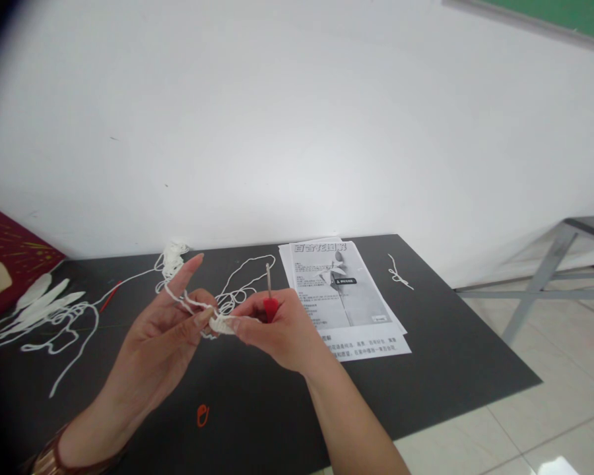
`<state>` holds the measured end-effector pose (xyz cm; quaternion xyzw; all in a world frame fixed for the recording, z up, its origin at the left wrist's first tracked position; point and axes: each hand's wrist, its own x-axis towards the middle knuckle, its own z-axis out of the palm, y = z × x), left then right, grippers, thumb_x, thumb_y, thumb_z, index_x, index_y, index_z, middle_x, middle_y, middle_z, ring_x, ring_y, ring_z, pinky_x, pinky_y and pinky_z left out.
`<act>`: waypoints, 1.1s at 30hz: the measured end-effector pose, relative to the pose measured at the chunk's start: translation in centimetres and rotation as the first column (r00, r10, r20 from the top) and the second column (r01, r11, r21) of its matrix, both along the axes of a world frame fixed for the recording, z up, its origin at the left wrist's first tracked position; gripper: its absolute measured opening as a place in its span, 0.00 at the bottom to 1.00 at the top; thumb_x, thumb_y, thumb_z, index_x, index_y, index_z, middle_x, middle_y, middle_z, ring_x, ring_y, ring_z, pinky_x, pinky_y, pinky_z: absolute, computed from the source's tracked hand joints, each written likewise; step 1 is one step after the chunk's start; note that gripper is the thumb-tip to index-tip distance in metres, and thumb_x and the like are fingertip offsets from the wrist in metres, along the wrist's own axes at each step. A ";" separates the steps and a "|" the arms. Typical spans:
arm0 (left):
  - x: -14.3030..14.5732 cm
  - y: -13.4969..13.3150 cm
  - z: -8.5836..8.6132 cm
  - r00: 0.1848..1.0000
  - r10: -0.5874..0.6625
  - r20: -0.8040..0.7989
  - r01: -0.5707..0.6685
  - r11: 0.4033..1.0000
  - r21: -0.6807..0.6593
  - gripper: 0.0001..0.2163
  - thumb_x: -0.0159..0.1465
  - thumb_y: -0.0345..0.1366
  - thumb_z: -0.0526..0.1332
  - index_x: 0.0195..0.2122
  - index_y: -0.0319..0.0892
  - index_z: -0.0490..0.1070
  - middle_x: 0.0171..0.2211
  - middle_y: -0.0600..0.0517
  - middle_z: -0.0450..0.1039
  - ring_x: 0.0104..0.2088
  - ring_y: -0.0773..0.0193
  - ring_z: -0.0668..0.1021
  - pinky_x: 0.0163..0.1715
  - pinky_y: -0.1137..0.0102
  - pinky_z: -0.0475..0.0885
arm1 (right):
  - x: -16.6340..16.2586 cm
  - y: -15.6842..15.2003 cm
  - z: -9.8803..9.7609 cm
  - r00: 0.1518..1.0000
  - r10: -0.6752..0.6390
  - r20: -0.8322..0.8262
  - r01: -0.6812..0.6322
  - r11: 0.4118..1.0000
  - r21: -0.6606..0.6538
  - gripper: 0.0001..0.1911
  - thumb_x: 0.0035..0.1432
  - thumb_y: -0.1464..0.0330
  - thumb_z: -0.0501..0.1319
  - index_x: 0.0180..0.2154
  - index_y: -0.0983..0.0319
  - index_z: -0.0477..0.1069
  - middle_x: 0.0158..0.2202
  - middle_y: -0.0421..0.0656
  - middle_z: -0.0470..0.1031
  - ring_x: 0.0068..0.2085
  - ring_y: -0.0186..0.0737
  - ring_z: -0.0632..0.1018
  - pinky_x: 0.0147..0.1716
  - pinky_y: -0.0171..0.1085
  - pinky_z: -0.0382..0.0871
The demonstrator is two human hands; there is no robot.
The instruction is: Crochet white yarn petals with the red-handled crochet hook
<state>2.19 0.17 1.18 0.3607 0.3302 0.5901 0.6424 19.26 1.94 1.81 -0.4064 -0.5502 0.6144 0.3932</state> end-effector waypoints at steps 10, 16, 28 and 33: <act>-0.4 0.9 0.1 0.997 -0.001 -0.083 0.000 1.000 -0.022 0.28 0.60 0.34 0.64 0.62 0.48 0.60 0.28 0.54 0.72 0.22 0.70 0.68 0.19 0.76 0.64 | 0.1 0.1 -0.1 0.999 0.025 0.044 -0.025 1.000 0.005 0.04 0.49 0.69 0.65 0.27 0.65 0.76 0.17 0.35 0.66 0.19 0.26 0.61 0.17 0.30 0.49; -1.1 2.1 0.1 0.971 0.188 -0.149 -0.190 0.982 -0.003 0.20 0.64 0.36 0.60 0.57 0.44 0.67 0.24 0.53 0.74 0.17 0.73 0.62 0.16 0.78 0.57 | 0.0 0.0 -0.1 0.998 0.023 0.052 -0.023 1.000 -0.006 0.04 0.49 0.69 0.66 0.26 0.64 0.77 0.17 0.35 0.67 0.19 0.27 0.62 0.17 0.30 0.50; -3.2 3.6 0.2 0.953 0.290 -0.087 -0.289 0.957 0.024 0.14 0.63 0.37 0.59 0.49 0.39 0.74 0.22 0.53 0.71 0.14 0.76 0.58 0.13 0.79 0.53 | 0.0 -0.1 -0.3 0.999 0.033 -0.022 -0.034 0.999 -0.035 0.04 0.47 0.69 0.68 0.26 0.64 0.77 0.16 0.34 0.66 0.17 0.26 0.61 0.16 0.30 0.50; -4.0 4.1 0.0 0.948 0.313 -0.051 -0.313 0.950 0.013 0.13 0.63 0.37 0.58 0.45 0.38 0.75 0.20 0.54 0.68 0.13 0.75 0.58 0.12 0.79 0.53 | 0.1 -0.1 -0.3 0.998 0.033 -0.056 -0.036 0.998 -0.048 0.04 0.45 0.70 0.69 0.25 0.64 0.77 0.15 0.33 0.66 0.17 0.26 0.62 0.16 0.30 0.50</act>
